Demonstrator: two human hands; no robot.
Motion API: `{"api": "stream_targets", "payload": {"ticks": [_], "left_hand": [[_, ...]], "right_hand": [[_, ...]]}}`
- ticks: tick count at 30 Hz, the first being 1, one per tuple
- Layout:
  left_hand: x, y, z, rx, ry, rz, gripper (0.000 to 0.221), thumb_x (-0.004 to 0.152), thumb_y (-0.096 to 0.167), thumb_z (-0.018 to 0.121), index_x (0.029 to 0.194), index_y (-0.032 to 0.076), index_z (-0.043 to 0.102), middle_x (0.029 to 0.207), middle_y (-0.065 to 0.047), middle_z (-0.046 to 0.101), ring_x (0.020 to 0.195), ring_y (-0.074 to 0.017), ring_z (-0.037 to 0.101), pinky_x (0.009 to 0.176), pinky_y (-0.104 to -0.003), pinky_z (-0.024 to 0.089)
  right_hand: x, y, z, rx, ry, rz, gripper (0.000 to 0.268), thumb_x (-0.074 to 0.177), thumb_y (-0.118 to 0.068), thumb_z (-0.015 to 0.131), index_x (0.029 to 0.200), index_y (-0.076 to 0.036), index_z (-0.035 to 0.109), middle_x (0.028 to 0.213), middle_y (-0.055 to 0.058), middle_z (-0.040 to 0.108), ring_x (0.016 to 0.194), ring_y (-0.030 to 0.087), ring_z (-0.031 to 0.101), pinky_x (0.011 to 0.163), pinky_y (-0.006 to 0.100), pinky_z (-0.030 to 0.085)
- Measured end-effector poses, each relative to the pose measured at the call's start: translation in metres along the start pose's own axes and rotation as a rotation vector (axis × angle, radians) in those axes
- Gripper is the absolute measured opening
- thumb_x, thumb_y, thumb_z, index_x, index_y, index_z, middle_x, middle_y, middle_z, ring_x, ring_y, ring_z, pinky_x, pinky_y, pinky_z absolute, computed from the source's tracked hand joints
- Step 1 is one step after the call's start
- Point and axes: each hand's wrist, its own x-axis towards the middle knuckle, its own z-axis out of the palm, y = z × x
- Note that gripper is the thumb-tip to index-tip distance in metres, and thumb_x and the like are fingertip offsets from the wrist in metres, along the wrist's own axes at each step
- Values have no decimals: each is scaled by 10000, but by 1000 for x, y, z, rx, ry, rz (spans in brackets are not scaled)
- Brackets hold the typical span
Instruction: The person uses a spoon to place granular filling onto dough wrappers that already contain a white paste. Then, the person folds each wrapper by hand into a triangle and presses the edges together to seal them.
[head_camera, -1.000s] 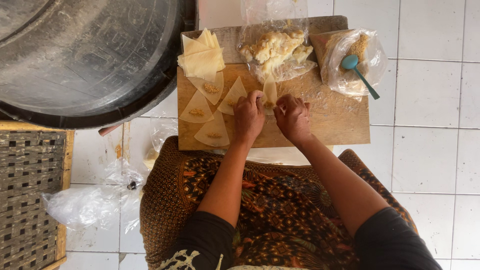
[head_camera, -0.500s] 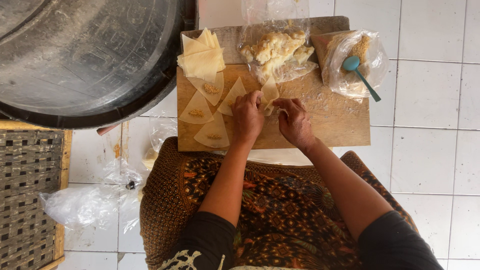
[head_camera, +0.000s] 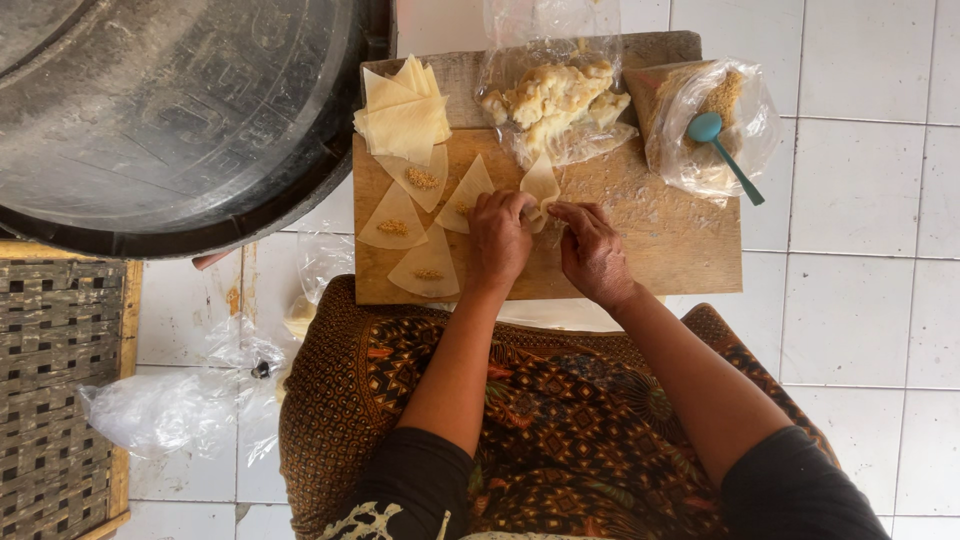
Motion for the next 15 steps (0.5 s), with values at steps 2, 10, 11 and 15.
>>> {"api": "stream_targets", "payload": {"ticks": [2, 10, 11, 15], "left_hand": [[0, 0, 0, 18, 8, 15, 259, 783, -67, 708, 976, 103, 680, 1012, -80, 707, 977, -294, 629, 867, -451, 466], [3, 5, -5, -80, -20, 23, 161, 817, 15, 768, 959, 90, 748, 984, -83, 691, 942, -300, 614, 850, -444, 477], [3, 5, -5, -50, -37, 22, 168, 809, 2, 752, 955, 85, 747, 987, -80, 691, 960, -301, 614, 862, -444, 480], [2, 1, -4, 70, -98, 41, 190, 800, -19, 706, 961, 73, 748, 1010, -75, 687, 1013, -305, 605, 901, -448, 487]], "right_hand": [[-1, 2, 1, -1, -26, -14, 388, 901, 169, 539, 1241, 7, 630, 1191, 173, 723, 1135, 347, 684, 941, 415, 599], [3, -1, -4, -248, -64, -141, 336, 890, 75, 634, 1213, -16, 661, 1199, 148, 736, 1152, 334, 661, 939, 455, 531], [3, -1, -5, -259, -74, -153, 313, 907, 53, 655, 1212, -16, 662, 1203, 144, 736, 1153, 328, 657, 936, 450, 524], [2, 7, -1, -292, -67, -189, 282, 869, -73, 746, 1139, -13, 697, 1159, 139, 740, 1105, 323, 660, 882, 449, 519]]}}
